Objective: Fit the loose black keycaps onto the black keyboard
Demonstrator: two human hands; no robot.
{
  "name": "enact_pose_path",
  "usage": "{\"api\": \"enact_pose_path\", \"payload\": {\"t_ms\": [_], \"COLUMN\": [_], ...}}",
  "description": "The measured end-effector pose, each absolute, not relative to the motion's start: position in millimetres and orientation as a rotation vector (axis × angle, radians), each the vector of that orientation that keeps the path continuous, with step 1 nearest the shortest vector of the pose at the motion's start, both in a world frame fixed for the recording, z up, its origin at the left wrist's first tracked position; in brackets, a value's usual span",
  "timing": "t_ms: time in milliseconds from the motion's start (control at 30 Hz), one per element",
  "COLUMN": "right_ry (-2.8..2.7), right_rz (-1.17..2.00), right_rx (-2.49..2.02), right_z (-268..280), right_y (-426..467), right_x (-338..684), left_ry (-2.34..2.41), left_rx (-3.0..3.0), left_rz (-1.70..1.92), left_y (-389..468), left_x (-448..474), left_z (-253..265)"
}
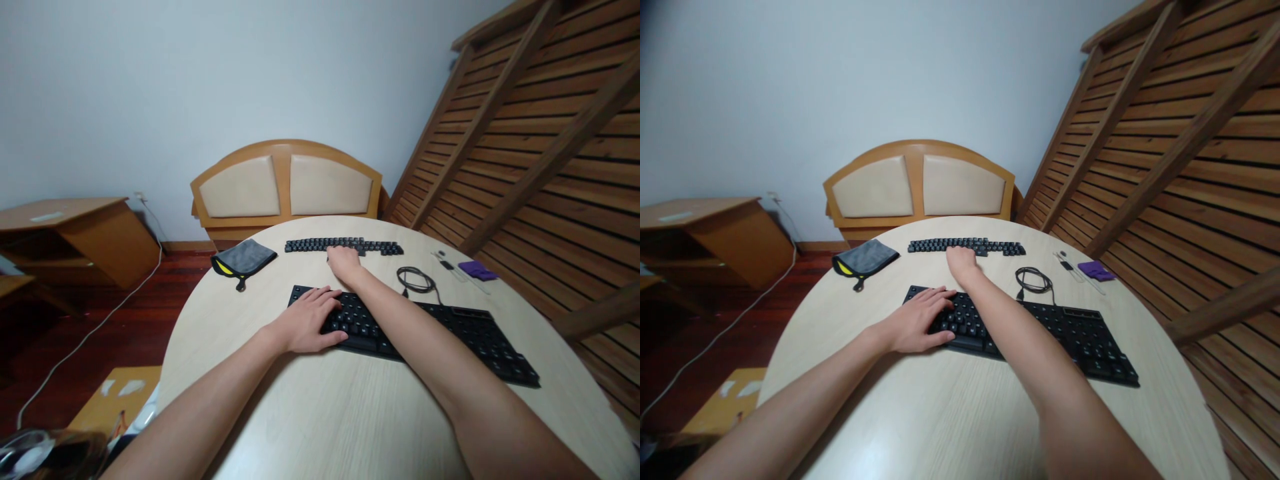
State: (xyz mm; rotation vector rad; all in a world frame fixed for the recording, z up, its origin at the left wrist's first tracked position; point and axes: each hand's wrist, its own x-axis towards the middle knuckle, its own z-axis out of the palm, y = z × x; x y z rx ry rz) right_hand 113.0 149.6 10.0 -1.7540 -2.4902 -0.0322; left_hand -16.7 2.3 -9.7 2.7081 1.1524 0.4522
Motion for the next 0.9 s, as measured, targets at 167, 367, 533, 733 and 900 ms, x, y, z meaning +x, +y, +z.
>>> {"api": "enact_pose_path", "payload": {"t_ms": [167,367,533,733,900], "right_ry": [-2.512,-2.38,-2.206,-2.178,-2.254], "right_rz": [0.006,0.192,0.481,0.563,0.489], "right_rx": [-1.626,-1.331,-1.122,-1.134,-1.072], "right_z": [15,7,-7,-10,-13], "right_y": [111,54,21,9,7], "right_x": [145,205,229,229,230], "left_ry": [1.144,1.131,1.129,1.015,0.91], "left_rx": [2.737,2.748,2.766,2.75,2.71], "left_rz": [0.453,0.456,0.435,0.515,0.555], "left_y": [2,4,3,-1,-3], "left_x": [-18,-18,-18,-15,-11], "left_z": [-11,-13,-12,-4,-2]}}
